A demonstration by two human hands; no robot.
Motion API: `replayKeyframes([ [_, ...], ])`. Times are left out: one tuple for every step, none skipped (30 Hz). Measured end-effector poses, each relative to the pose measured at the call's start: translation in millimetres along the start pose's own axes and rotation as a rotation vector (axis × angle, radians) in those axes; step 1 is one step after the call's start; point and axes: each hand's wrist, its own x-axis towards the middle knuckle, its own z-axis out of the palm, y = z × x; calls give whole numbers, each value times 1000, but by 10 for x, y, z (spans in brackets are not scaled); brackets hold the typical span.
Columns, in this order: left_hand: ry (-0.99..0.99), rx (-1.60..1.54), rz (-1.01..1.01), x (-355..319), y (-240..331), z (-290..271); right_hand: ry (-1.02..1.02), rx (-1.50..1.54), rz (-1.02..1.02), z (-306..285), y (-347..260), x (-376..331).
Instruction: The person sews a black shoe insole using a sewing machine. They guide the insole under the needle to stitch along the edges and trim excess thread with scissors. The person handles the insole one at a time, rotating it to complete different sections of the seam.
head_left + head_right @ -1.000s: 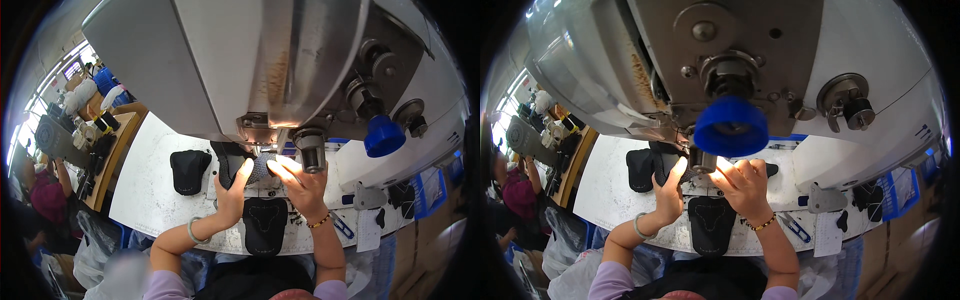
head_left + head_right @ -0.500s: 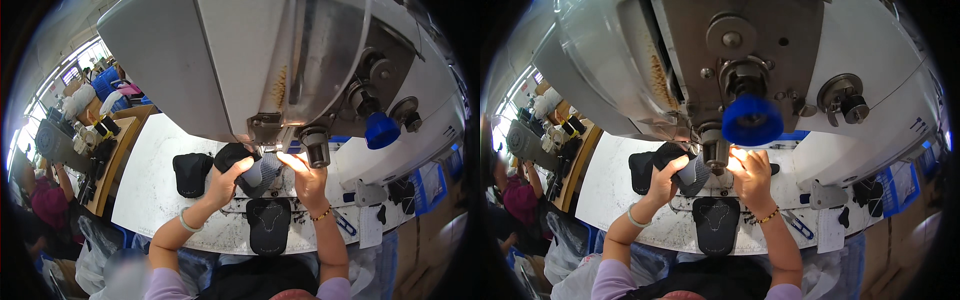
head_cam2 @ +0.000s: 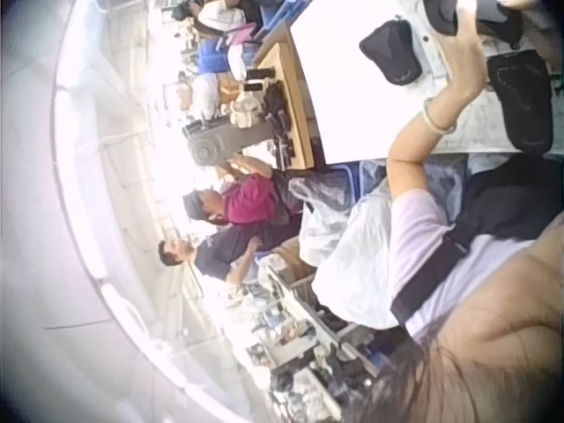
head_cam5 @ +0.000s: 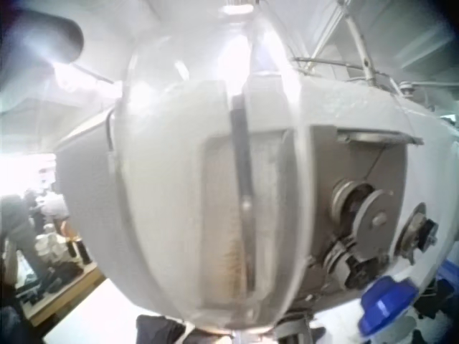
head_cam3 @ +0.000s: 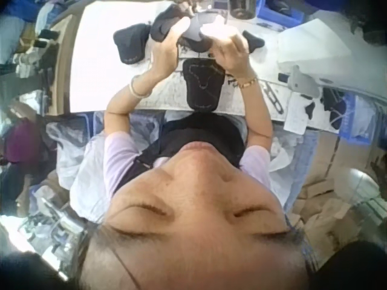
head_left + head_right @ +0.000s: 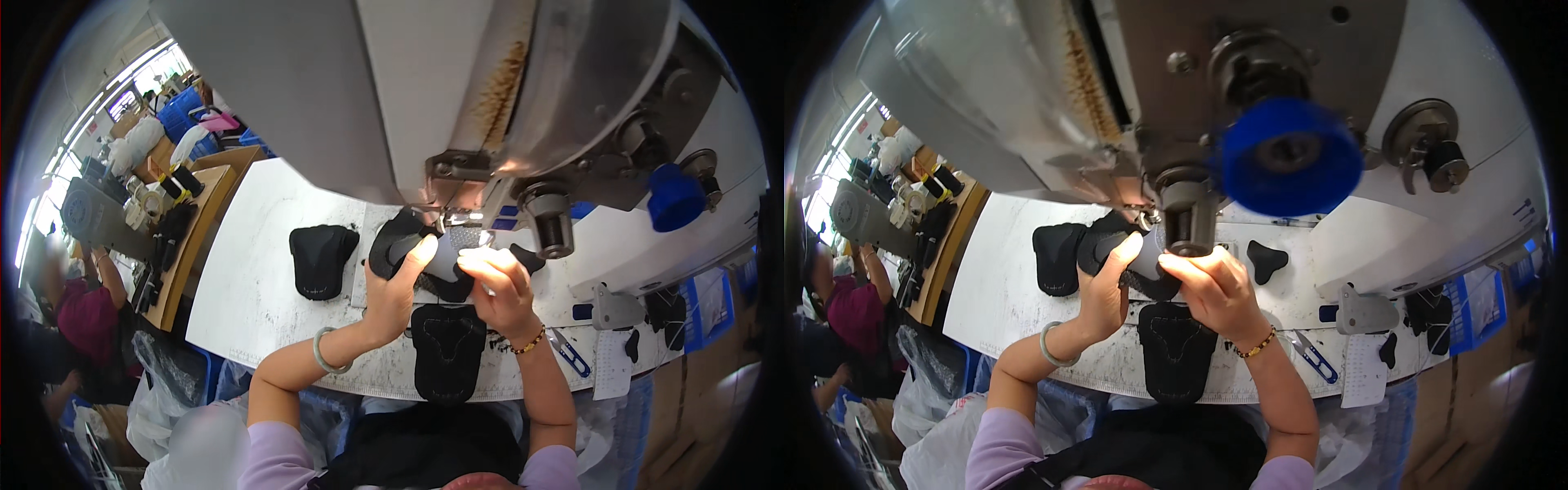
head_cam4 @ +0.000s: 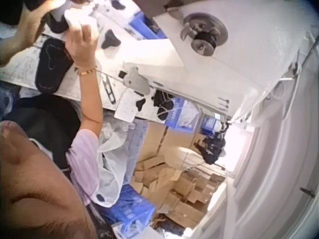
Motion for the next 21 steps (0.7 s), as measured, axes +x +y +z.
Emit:
replayKeyframes([
  [20,6,0,-3,10,3,8,9,-4,-1,-4,31],
  [-16,42,-9,-6,6,-57,17,19,-7,-14,-27,55],
  [-12,94,-8,-25,40,-91,-18,10,23,-69,-76,93],
  [-8,146,-7,-50,79,-133,-14,14,19,-65,-78,91],
  [44,71,-38,-71,-55,-306,-11,18,14,-58,-83,88],
  [58,290,266,-71,-100,-389,-1,16,7,-60,-82,97],
  [140,515,567,-63,-143,-465,8,1,16,-54,-63,63],
  [70,357,603,-13,-89,-600,6,-1,8,-64,-51,60],
  [63,612,835,16,-43,-658,3,-6,3,-64,-39,56],
  [10,821,978,24,-15,-649,1,-11,-3,-62,-37,57],
  [-46,1030,1120,26,35,-614,0,-12,9,-60,-43,59],
  [-95,1238,1255,16,74,-567,-9,-13,18,-65,-53,62],
  [-146,1275,1299,9,77,-505,-18,-14,27,-71,-64,66],
  [-201,1291,1289,15,110,-444,-20,-47,19,-72,-72,65],
  [-256,1305,1285,50,157,-371,-20,-84,7,-78,-65,72],
  [-310,1318,1280,80,184,-328,-20,-120,-4,-87,-61,84],
  [-382,1260,1242,104,193,-317,-17,-153,-28,-106,-74,113],
  [-397,1197,1246,122,237,-272,-11,-185,-53,-132,-84,157],
  [-431,1206,1233,124,293,-242,-6,-217,-78,-155,-82,189],
  [-464,1216,1220,125,355,-226,-20,-178,-69,-171,-62,203],
  [-502,1235,1229,130,400,-215,-38,-138,-57,-185,-42,190],
])
